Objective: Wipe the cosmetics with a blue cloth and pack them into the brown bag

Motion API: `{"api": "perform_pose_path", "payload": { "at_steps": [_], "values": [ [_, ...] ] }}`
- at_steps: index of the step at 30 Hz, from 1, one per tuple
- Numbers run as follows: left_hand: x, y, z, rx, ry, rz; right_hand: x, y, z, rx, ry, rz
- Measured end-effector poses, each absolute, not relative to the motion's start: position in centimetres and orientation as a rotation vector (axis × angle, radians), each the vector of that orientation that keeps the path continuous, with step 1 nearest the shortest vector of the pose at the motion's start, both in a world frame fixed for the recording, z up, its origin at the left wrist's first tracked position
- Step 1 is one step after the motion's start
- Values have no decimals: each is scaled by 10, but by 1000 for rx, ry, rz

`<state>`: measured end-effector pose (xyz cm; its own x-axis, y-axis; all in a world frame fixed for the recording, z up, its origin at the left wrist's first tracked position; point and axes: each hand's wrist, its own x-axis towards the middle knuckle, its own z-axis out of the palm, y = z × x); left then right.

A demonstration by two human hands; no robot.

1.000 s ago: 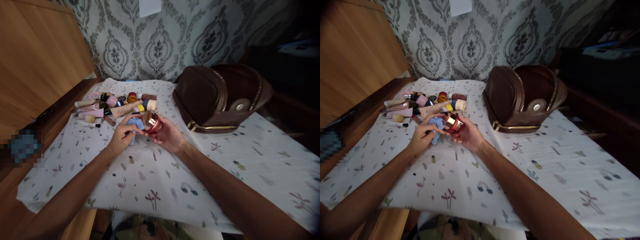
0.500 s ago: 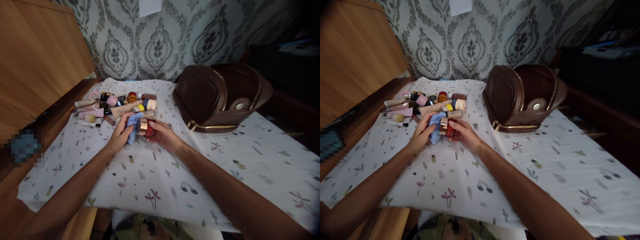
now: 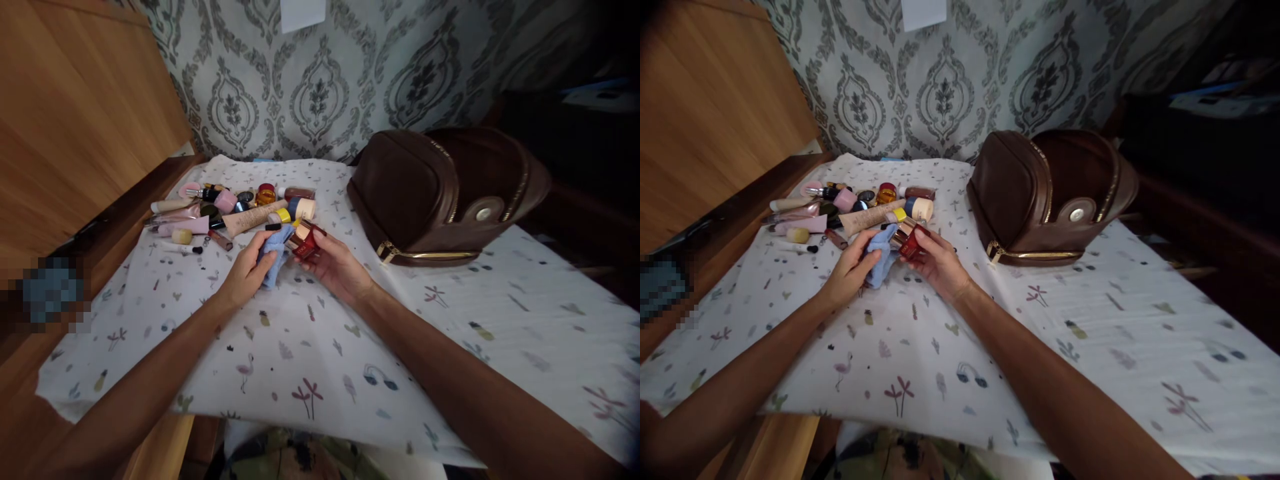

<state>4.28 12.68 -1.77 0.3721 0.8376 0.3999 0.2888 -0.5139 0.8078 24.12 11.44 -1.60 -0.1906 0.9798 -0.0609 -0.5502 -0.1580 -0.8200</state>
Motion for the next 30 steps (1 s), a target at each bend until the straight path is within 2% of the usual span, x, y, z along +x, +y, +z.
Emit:
{"api": "perform_pose_path", "payload": {
  "at_steps": [7, 14, 22, 30],
  "values": [
    [41, 139, -24, 1772, 1053, 1170, 240, 111, -14, -729, -979, 1700],
    [40, 142, -21, 1568, 955, 1082, 237, 108, -20, -892, -1202, 1627],
    [41, 129, -3, 2113, 895, 1245, 235, 105, -16, -1036, -1414, 1462],
    [45, 116, 1, 2370, 894, 1280, 232, 110, -25, -930, -1073, 1599]
  ]
}}
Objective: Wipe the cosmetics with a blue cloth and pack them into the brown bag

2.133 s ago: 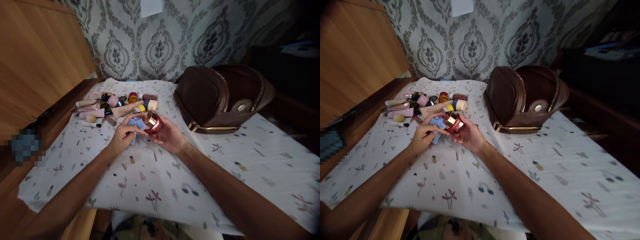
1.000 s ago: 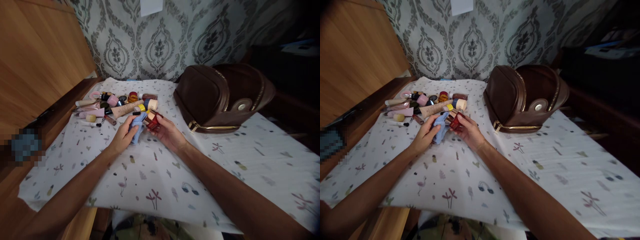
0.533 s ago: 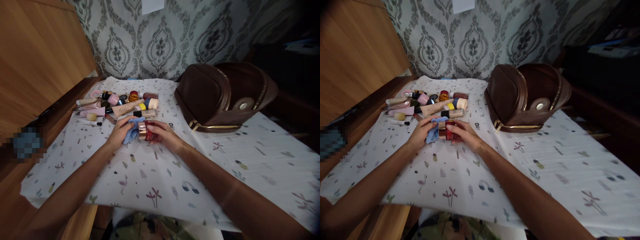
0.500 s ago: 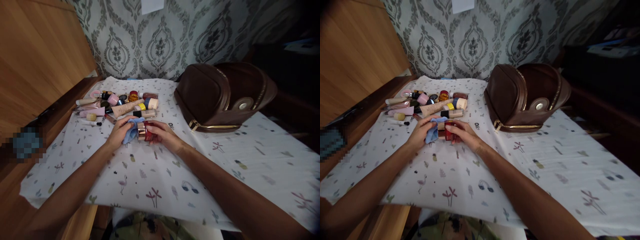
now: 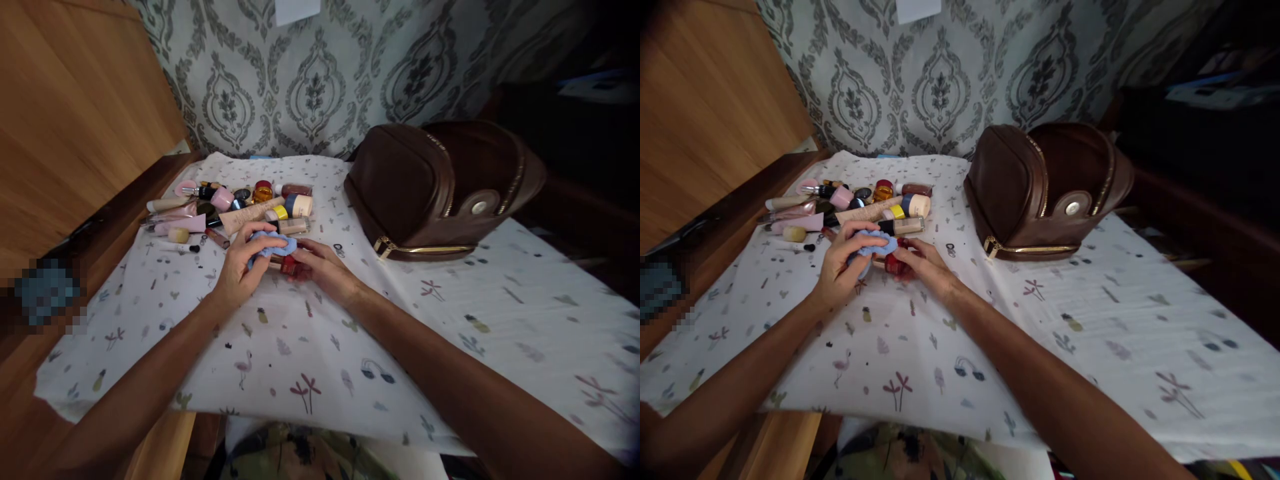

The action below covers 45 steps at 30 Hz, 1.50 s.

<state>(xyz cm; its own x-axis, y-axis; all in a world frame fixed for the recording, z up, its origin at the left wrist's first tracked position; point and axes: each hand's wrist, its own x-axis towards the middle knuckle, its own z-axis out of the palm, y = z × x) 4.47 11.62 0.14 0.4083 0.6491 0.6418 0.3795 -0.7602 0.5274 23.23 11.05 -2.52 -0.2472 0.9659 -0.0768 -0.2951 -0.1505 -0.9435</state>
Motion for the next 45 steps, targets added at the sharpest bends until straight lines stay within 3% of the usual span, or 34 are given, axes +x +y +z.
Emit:
{"api": "perform_pose_path", "payload": {
  "at_steps": [9, 22, 34, 45],
  "values": [
    [46, 114, -1, 2531, 766, 1287, 243, 115, -16, -777, -814, 1820],
    [44, 122, -7, 2431, 889, 1391, 248, 115, -11, -799, -883, 1843],
    [41, 129, -10, 2260, 961, 1333, 241, 111, -17, -1015, -1292, 1418],
    [42, 127, -16, 2145, 1080, 1284, 241, 121, -28, -985, -1042, 1237]
  ]
}}
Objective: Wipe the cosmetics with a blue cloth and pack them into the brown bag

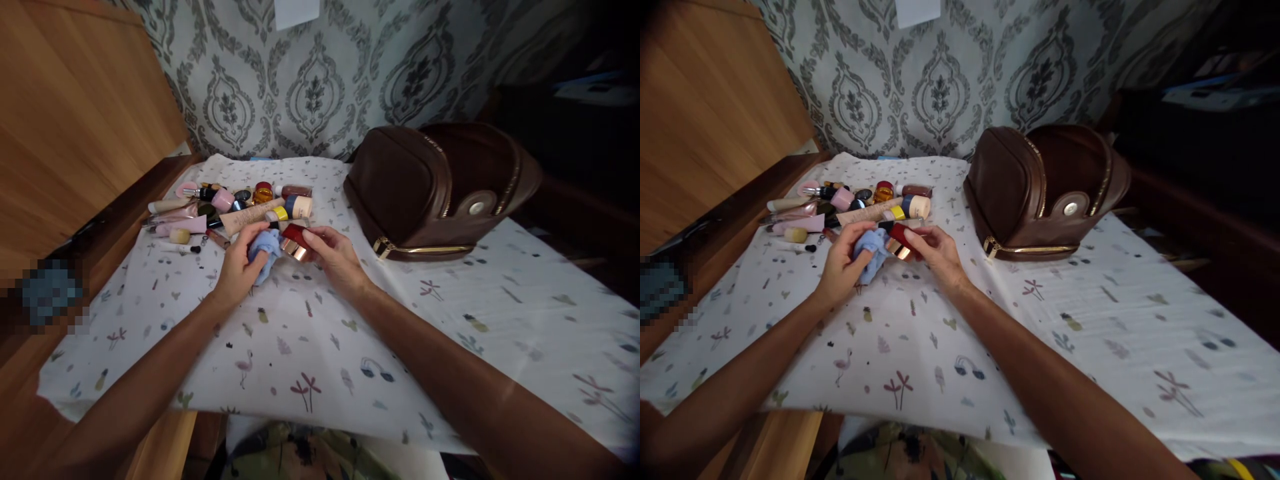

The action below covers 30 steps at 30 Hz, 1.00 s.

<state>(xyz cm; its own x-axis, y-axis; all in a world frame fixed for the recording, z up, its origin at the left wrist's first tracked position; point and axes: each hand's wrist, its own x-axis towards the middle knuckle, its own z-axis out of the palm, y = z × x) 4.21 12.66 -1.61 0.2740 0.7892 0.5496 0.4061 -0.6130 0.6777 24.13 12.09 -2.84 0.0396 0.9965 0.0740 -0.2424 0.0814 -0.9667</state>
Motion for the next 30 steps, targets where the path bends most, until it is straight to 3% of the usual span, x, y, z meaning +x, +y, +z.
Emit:
{"api": "perform_pose_path", "payload": {
  "at_steps": [14, 30],
  "values": [
    [51, 119, -9, 2327, 1059, 1267, 239, 110, -30, -1026, -1748, 870],
    [49, 123, -9, 2247, 1130, 1295, 237, 116, -39, -1112, -1487, 994]
  ]
}}
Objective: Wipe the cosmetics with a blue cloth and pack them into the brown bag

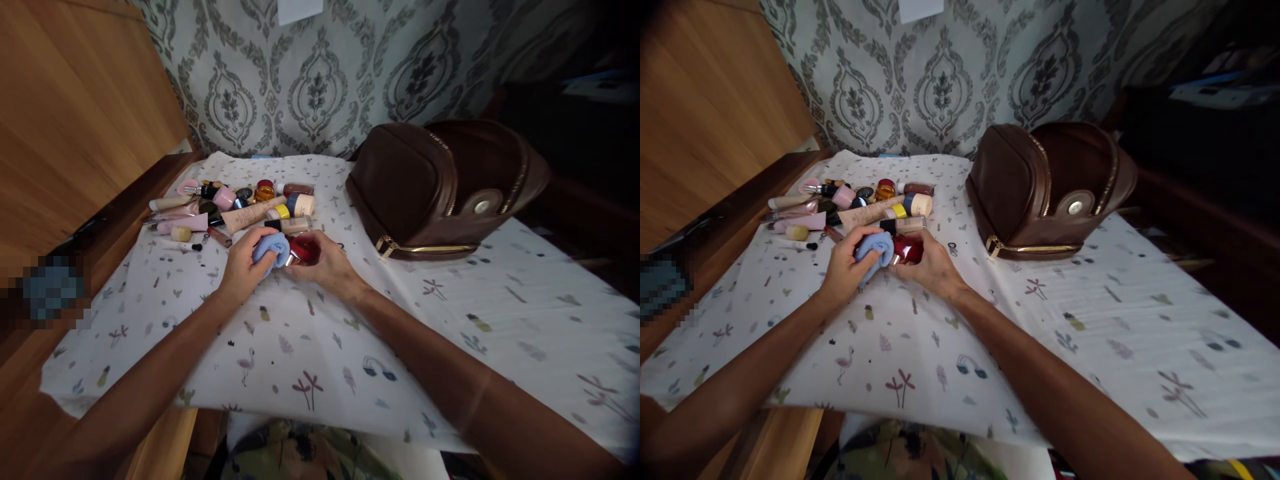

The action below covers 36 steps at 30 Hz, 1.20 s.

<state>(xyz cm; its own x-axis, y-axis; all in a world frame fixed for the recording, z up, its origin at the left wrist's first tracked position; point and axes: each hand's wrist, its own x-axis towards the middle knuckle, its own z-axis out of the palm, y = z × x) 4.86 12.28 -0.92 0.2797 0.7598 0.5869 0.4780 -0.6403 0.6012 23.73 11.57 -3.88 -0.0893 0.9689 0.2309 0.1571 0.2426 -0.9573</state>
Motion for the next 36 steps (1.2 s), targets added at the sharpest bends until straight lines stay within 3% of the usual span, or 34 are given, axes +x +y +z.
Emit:
{"api": "perform_pose_path", "payload": {
  "at_steps": [13, 25, 36],
  "values": [
    [53, 116, -9, 2372, 1063, 1345, 240, 107, -24, -1027, -1870, 692],
    [50, 124, -12, 2214, 1181, 1351, 235, 111, -40, -1155, -1507, 1029],
    [50, 120, -10, 2416, 1126, 1325, 234, 111, -33, -1098, -1596, 956]
  ]
}}
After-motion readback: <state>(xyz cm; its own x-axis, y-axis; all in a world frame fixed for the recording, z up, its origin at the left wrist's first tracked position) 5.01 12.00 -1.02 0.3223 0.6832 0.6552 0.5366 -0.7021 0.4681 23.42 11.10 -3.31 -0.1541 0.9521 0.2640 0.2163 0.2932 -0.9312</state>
